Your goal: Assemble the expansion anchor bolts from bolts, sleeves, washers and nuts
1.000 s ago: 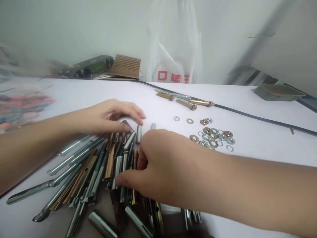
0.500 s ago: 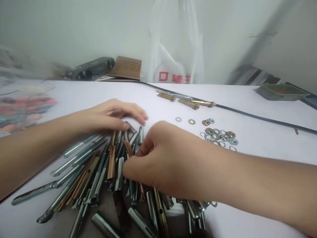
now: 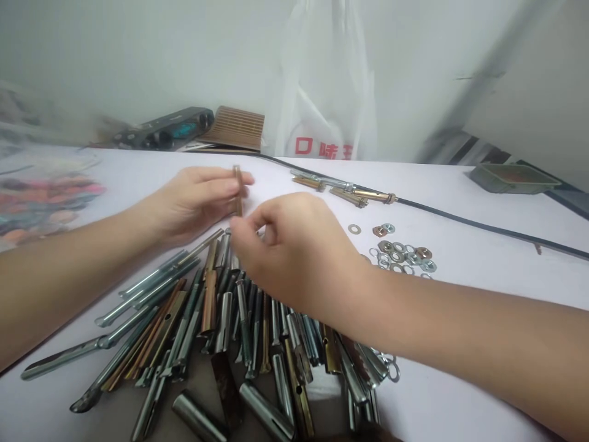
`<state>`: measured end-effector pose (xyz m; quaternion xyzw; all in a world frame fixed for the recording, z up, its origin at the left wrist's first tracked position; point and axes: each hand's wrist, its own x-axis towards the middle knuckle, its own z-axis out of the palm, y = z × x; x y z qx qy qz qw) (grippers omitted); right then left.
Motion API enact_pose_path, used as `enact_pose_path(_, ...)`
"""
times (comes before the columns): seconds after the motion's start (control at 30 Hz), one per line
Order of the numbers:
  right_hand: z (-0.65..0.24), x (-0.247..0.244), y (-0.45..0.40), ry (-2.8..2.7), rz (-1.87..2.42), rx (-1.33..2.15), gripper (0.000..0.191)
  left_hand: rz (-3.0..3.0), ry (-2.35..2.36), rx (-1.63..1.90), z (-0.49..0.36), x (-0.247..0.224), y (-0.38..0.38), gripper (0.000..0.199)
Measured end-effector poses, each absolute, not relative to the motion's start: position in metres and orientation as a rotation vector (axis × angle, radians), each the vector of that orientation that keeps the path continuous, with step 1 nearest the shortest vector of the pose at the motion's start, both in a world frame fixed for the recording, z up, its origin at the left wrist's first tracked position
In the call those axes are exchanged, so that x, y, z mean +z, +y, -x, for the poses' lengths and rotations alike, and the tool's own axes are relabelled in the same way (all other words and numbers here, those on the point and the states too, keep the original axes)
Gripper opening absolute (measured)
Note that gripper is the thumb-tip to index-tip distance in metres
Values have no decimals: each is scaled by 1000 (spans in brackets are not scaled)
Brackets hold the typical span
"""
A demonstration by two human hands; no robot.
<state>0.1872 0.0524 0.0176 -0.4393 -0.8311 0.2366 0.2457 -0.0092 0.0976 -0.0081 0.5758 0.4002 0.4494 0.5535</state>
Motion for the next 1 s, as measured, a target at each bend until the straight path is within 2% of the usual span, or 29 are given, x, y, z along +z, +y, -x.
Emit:
enact_pose_path(0.13, -183, 16, 40, -2536, 1282, 742, 58, -1363, 1030, 1160, 2, -11, 99, 24)
enact_pose_path(0.2, -182, 14, 36, -2598, 1302, 871, 50, -1423, 1105, 1130, -2, -10, 96, 28)
enact_pose_path(0.3, -183, 15, 36, -2558, 1307, 1174, 27, -1514, 1191, 1081, -7, -6, 92, 30)
enact_pose_path(0.37, -184, 20, 40, -2501, 1279, 1398, 25, -1542, 1199, 1048, -9, -3, 90, 28)
enact_pose_path(0.43, -184, 27, 45, -2392, 1259, 1495, 31, -1577, 1201, 1008, -8, -1, 89, 24)
enact_pose_path(0.47, -185, 31, 49, -2319, 1241, 1467, 34, -1609, 1211, 988, -8, 0, 89, 21)
enact_pose_path(0.53, -186, 37, 58, -2175, 1179, 1201, 35, -1686, 1234, 953, -7, 0, 89, 17)
enact_pose_path(0.67, -192, 31, 86, -1951, 828, 489, 18, -1784, 1138, 822, -5, -2, 91, 16)
enact_pose_path(1.0, -197, 4, 114, -2033, 655, 481, 17, -1760, 1065, 762, -4, -9, 95, 20)
